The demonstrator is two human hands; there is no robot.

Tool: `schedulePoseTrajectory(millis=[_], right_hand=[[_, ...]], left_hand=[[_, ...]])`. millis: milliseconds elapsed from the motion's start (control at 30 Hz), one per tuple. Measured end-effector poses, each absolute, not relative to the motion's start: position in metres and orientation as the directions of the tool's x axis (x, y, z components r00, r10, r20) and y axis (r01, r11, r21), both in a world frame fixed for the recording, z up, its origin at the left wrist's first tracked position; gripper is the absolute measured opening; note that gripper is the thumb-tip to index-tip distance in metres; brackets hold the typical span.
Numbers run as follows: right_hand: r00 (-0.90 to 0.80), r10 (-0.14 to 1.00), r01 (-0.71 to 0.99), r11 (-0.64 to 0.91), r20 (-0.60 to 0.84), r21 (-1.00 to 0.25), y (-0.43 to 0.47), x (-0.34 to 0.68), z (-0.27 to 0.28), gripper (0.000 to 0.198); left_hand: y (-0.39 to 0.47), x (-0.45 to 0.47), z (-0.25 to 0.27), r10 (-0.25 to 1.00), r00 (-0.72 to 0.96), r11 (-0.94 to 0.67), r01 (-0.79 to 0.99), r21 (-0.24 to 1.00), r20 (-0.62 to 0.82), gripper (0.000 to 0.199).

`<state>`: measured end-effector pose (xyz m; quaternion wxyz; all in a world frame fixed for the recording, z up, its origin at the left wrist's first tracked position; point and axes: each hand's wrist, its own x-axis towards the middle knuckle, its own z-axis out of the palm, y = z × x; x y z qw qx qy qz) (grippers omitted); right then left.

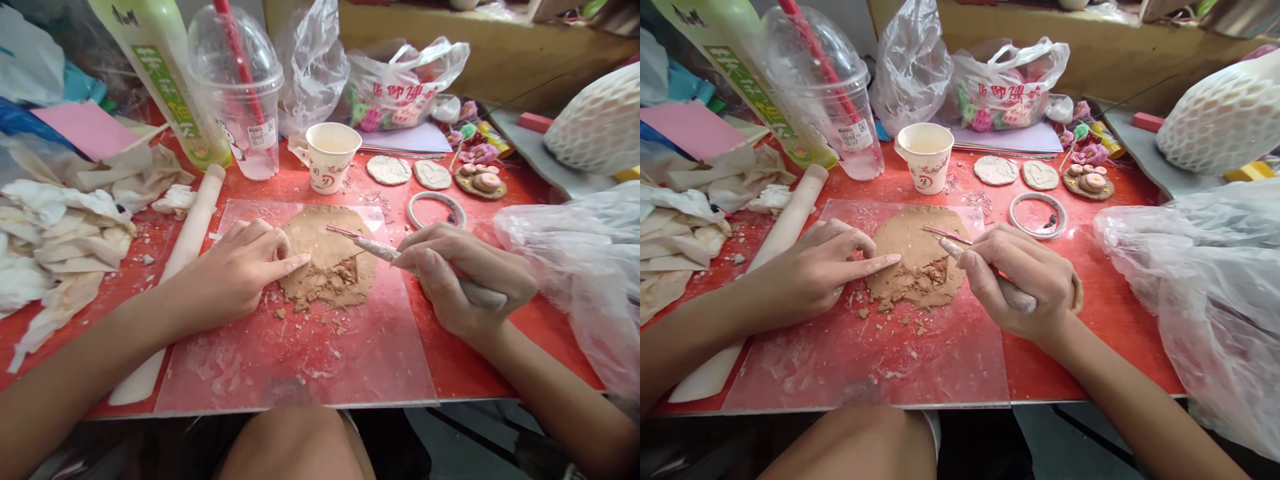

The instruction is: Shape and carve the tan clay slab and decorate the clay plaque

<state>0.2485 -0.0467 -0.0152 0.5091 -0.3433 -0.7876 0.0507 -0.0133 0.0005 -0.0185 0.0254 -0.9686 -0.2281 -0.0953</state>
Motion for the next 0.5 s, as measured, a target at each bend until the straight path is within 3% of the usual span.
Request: schedulePoseTrajectory(millis=[167,300,500], right_hand=[[-0.251,0.580,0.515,0.758,0.775,-0.400,-0.0469,0.2478,-0.0164,0.013],[-0.273,0.572,0.522,0.763,0.773,-0.381,-0.0479,0.2480,-0.0166,0.016],[-0.283,0.466,0.512,0.813,0.839,-0.279,-0.0483,0.2498,-0.0160,0.016]], left_hand=[[0.0015,-0.0141,-0.0163,0.380,0.900,-0.915,0.399,-0.057,0.212,0.050],[0.0017,-0.0157,-0.0153,0.364,0.908,-0.926,0.376,-0.020,0.210,0.048],[0.0004,-0.0165,-0.0139,0.327,0.911,-0.944,0.327,0.041,0.251,0.042]])
